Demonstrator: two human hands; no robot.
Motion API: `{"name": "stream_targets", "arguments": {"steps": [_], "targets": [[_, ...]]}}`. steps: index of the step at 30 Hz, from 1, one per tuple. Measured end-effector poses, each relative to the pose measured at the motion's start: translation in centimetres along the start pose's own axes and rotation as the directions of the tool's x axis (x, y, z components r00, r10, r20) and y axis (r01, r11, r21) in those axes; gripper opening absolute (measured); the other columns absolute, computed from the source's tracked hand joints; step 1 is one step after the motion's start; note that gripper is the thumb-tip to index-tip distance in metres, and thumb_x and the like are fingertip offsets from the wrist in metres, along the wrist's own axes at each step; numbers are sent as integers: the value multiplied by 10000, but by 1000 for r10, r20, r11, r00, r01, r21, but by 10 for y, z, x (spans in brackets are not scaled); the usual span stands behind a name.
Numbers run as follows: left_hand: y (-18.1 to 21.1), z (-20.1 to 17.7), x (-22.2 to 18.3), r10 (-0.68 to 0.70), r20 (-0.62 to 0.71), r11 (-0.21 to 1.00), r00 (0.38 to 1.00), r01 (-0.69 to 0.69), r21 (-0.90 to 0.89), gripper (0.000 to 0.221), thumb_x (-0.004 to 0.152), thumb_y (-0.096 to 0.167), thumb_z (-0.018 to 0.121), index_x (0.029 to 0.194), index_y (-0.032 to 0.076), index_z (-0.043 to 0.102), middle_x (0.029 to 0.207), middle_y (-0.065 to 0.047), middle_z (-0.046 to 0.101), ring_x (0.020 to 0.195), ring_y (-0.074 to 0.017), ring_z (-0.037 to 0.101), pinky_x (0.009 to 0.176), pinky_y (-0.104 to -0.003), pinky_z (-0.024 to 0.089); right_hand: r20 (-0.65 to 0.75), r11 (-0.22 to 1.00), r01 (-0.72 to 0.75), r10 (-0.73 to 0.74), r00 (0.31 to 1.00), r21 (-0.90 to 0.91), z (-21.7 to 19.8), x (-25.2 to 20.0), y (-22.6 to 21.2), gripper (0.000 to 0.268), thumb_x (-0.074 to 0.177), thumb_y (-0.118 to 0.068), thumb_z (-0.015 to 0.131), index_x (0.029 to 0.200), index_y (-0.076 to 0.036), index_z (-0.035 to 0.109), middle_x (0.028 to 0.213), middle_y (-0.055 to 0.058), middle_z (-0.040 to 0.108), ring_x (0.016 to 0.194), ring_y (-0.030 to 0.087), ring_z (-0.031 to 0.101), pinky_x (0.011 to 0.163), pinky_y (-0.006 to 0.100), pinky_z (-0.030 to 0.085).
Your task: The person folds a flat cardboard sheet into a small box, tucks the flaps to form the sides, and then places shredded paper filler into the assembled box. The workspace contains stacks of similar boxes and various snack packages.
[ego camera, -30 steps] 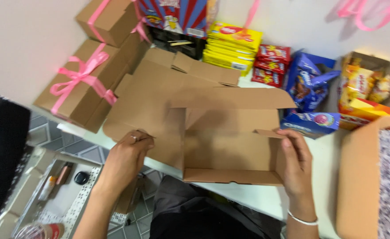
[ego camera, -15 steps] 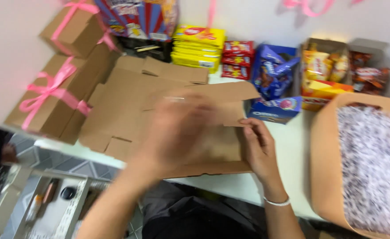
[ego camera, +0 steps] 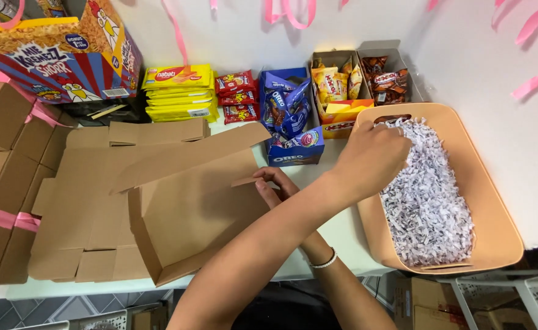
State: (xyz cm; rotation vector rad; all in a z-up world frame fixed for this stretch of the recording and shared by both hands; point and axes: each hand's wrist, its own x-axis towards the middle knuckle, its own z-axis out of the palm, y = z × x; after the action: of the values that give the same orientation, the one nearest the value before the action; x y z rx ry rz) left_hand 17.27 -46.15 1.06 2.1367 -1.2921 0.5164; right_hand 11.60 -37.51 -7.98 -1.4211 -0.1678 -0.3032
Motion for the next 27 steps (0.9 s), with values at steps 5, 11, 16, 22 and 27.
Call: {"name": "stream_targets", "arguments": {"steps": [5, 11, 16, 22, 27], "targets": [[30, -78, -34, -64, -107, 997, 992, 60, -38, 341, 778, 336, 779, 866, 15, 703, 872, -187, 697, 840, -407, 709, 792, -506, 486, 20, 1000, -10, 10, 1000, -12, -2, 3, 1, 188, 1000, -263, 670, 1112, -126, 732, 865, 79, 711, 825, 162, 675, 763, 355, 599], [47, -215, -166, -164, -202, 965, 966, 114, -238, 266, 962, 304, 698, 1009, 47, 646, 991, -96, 672, 920, -319, 633, 884, -448, 460, 89, 995, -27, 35, 995, -91, 5, 0, -45, 232, 1047, -281, 533, 1116, -134, 697, 944, 31, 694, 898, 138, 636, 835, 291, 526], [1, -247, -298, -589, -770, 676, 244, 671, -305, 124, 1133, 119, 497, 1190, 11, 514, 1191, -136, 537, 1089, -219, 527, 958, -312, 433, 111, 979, -5, 29, 993, -206, 8, -6, -53, 293, 1060, -298, 490, 1165, -85, 662, 1159, 16, 664, 1148, 161, 608, 1029, 300, 437], [-39, -232, -341, -998, 70, -49, 11, 601, -798, 779, 927, 587, 299, 1542, 134, 447, 1599, -122, 500, 1489, -250, 462, 1213, -399, 338, 141, 988, 94, -76, 987, -122, 8, -10, -40, 247, 1087, -233, 479, 1189, -79, 642, 1171, 28, 644, 1136, 154, 586, 1031, 301, 437], [-39, -229, -328, -999, 48, -48, -11, 451, -891, 578, 898, 209, 553, 1460, 73, 567, 1477, -53, 634, 1384, -144, 561, 1129, -270, 415, 138, 962, 86, -51, 989, -259, 15, -15, -50, 277, 1073, -274, 468, 1187, -94, 645, 1176, 14, 651, 1151, 161, 587, 1053, 316, 437]]}}
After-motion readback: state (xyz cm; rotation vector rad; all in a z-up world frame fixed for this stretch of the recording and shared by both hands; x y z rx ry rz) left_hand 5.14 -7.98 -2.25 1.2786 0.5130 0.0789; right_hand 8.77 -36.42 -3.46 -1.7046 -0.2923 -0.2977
